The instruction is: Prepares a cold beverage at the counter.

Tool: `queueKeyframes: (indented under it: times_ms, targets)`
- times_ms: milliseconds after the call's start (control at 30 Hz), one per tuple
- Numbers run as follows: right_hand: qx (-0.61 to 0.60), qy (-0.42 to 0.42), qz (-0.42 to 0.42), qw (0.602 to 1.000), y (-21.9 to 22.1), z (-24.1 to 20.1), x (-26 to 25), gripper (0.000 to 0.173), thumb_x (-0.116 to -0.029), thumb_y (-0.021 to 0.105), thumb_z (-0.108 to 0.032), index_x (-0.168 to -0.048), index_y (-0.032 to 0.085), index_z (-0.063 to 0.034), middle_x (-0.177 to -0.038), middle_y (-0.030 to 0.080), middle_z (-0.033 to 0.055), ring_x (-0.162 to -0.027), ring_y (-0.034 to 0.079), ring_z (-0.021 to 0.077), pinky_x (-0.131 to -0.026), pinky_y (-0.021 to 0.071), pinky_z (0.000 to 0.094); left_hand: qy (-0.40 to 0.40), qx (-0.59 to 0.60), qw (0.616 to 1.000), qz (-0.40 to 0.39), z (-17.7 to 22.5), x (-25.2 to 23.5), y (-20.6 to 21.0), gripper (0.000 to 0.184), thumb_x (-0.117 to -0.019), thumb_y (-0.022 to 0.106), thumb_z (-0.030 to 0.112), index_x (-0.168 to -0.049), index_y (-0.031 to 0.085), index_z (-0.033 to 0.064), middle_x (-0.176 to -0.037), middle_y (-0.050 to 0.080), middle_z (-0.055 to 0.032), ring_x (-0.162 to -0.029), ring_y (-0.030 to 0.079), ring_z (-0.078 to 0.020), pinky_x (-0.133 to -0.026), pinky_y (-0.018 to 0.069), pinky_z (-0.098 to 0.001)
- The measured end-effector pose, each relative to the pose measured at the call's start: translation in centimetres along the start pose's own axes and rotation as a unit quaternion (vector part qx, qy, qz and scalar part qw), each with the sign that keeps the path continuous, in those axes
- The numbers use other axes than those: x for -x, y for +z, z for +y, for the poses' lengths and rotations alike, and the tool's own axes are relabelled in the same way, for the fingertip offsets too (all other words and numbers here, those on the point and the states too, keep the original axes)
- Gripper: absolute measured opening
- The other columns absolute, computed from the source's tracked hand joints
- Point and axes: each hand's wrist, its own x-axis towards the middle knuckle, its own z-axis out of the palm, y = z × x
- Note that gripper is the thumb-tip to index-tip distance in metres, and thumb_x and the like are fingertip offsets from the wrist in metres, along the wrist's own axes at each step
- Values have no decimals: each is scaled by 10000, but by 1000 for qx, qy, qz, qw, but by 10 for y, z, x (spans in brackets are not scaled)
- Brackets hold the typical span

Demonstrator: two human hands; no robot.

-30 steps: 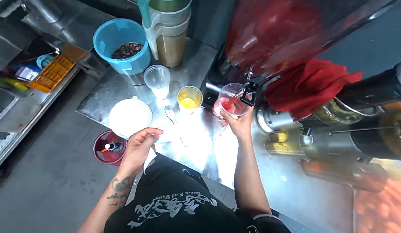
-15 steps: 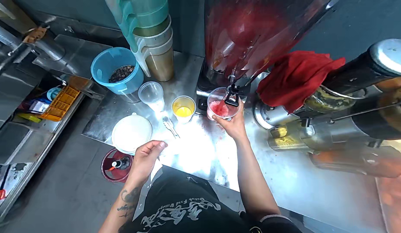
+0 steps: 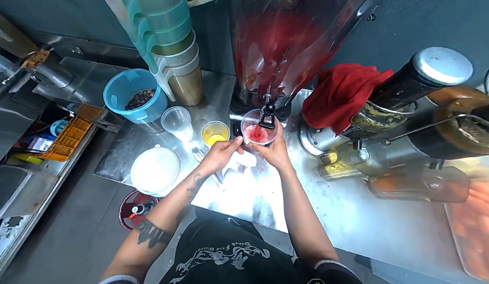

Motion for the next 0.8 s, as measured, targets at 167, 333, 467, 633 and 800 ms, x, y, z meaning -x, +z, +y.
queueKeyframes:
  times_ms: [167,333,467,633,800]
  targets:
    - [8,-2,-14,1000,-6,-8,6,1290,-616,989,-206,-1627,190,-236,-1461,556,111,-1234,627,236,-1003,558,489,1,-30,999,-17,19,-16,3,608,-1053,397,608,-916,745,128,-811,661,-55,-631,520,-140,-576,427,-345]
    - [-1,-41,-43,998,-8,8,-9,1303,-665,963,-325,-1635,127,-82,-1556,457,148,-1396,505,182,-1167,448,395,11,-16,1000,3,20,-27,6,500,-1078,445,475,-882,738,120,-754,632,-41,-613,517,-127,-560,415,-327]
    - [15,30,-78,996,-45,-17,-3,1245,-737,864,-181,-1662,33,-133,-1604,385,182,-1399,510,280,-1094,512,474,4,-12,1000,16,25,-26,8,481,-1085,433,452,-924,732,112,-864,674,-49,-717,572,-138,-635,467,-360]
    - [56,-20,-16,998,-81,-73,-3,924,-821,711,-184,-1630,264,-147,-1537,488,131,-1340,560,234,-1025,550,437,17,21,999,29,16,-46,10,434,-1095,460,326,-892,749,75,-905,719,-31,-815,618,-117,-754,491,-373]
    - [109,-115,-57,986,-62,-95,-6,706,-926,729,-300,-1549,454,-112,-1518,520,114,-1336,569,200,-1084,523,404,19,24,999,23,19,-47,10,446,-1099,461,348,-888,745,76,-879,713,-27,-781,613,-110,-733,495,-355]
